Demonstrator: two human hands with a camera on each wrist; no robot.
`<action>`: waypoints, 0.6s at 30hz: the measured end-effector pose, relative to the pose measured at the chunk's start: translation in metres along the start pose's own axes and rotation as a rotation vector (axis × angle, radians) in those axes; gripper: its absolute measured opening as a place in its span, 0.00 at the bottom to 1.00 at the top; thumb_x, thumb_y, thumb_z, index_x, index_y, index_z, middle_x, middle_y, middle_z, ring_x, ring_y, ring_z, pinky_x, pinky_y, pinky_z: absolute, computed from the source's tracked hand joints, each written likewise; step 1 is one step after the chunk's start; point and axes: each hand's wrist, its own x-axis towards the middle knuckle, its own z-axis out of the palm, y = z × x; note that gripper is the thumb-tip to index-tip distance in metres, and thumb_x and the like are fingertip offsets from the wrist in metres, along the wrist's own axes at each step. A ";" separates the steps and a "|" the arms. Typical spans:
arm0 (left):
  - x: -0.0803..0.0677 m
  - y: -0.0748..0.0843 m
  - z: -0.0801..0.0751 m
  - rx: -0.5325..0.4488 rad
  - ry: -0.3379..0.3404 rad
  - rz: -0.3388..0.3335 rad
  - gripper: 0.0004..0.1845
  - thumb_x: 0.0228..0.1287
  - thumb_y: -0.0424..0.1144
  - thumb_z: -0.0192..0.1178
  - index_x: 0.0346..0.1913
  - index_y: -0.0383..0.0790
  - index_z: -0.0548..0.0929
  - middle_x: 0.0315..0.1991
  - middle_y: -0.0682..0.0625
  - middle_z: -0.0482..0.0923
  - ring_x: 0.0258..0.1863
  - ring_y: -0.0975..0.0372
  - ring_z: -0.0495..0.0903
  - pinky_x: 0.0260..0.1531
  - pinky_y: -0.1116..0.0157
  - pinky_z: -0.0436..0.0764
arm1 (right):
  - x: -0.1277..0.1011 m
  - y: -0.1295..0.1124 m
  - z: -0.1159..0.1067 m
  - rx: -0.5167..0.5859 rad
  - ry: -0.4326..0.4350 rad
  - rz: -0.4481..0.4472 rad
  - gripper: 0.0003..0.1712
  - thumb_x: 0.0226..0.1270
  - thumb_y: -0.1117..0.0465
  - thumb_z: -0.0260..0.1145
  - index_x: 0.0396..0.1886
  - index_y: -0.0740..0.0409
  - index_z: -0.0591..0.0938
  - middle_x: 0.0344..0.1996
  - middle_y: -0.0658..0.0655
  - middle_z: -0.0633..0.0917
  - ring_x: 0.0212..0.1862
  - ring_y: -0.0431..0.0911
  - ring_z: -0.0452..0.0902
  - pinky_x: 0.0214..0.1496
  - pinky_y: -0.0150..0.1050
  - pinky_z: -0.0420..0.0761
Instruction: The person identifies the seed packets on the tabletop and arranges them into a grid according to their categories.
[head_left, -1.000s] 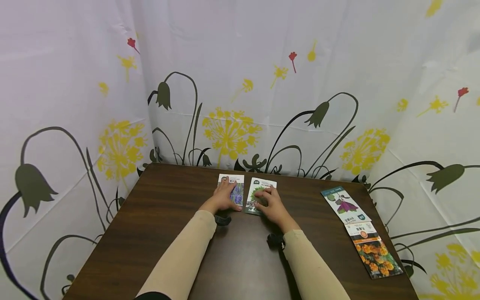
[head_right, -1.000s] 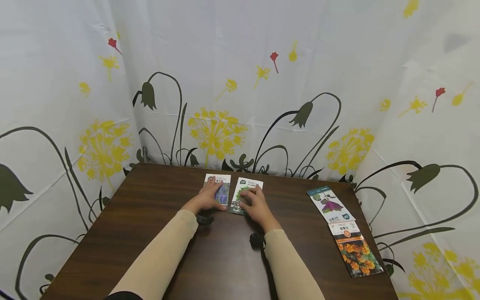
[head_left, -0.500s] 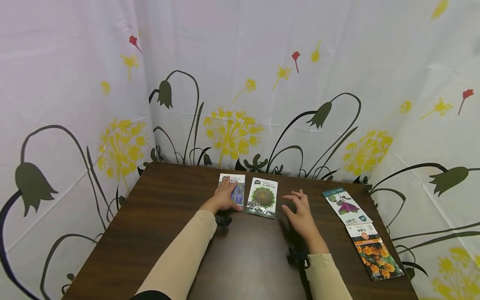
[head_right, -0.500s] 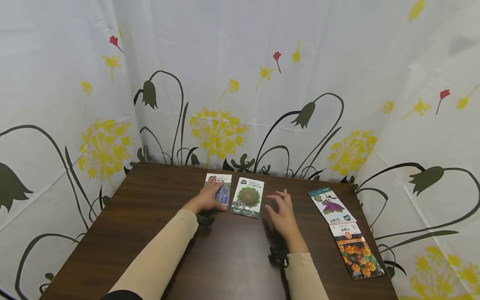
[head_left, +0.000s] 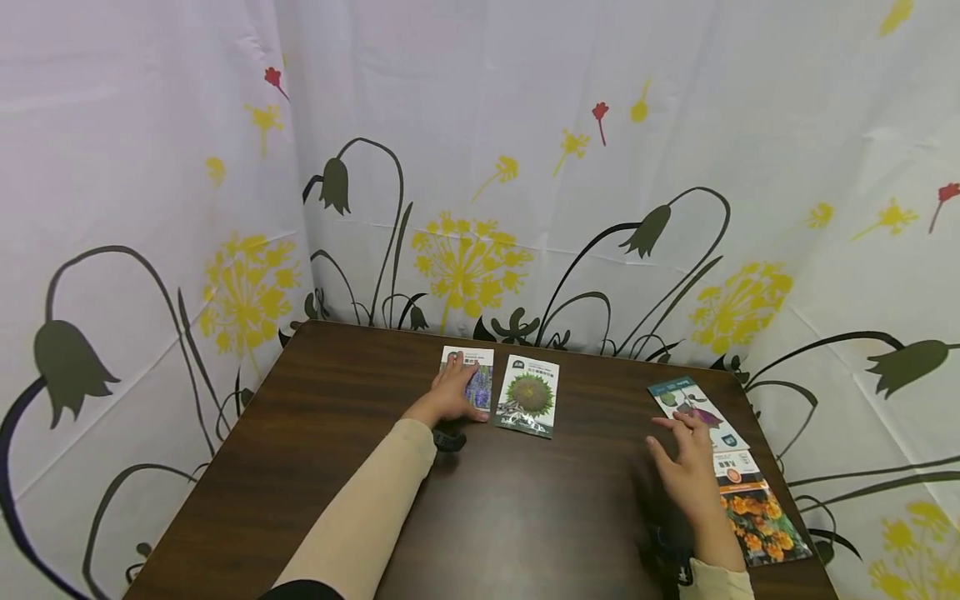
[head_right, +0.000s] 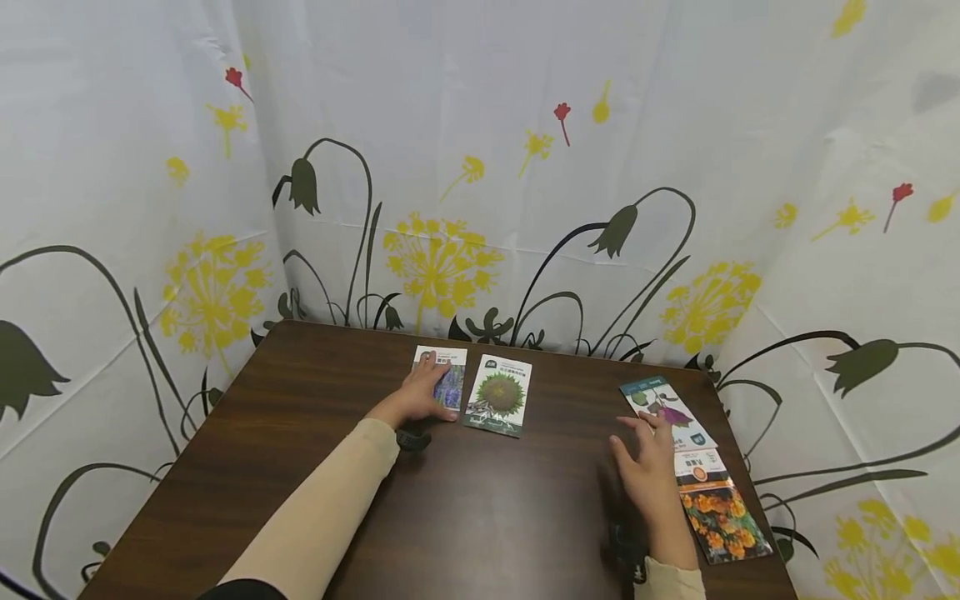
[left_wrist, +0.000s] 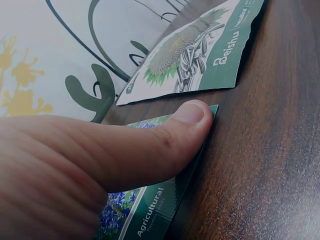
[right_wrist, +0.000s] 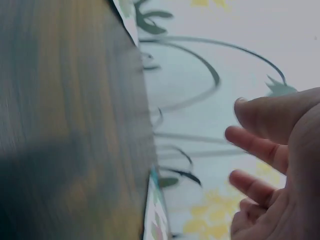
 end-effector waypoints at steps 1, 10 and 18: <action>0.000 0.000 0.000 0.000 -0.001 0.001 0.65 0.54 0.52 0.86 0.89 0.41 0.57 0.90 0.33 0.33 0.90 0.40 0.32 0.87 0.36 0.43 | -0.003 0.001 -0.007 -0.016 0.005 0.021 0.20 0.69 0.70 0.75 0.59 0.69 0.84 0.66 0.80 0.71 0.77 0.80 0.56 0.74 0.79 0.58; -0.001 -0.001 -0.001 -0.008 0.000 -0.002 0.64 0.54 0.52 0.86 0.88 0.42 0.59 0.90 0.33 0.33 0.90 0.39 0.31 0.86 0.34 0.43 | -0.039 0.029 -0.051 -0.179 -0.008 0.243 0.22 0.73 0.68 0.72 0.63 0.71 0.82 0.61 0.80 0.72 0.66 0.75 0.67 0.62 0.69 0.71; -0.001 -0.002 0.000 -0.028 0.002 0.019 0.63 0.55 0.52 0.86 0.88 0.42 0.59 0.90 0.32 0.34 0.90 0.39 0.31 0.86 0.33 0.43 | -0.065 0.041 -0.073 -0.244 -0.016 0.300 0.22 0.73 0.71 0.70 0.64 0.74 0.81 0.65 0.81 0.73 0.68 0.76 0.67 0.63 0.72 0.71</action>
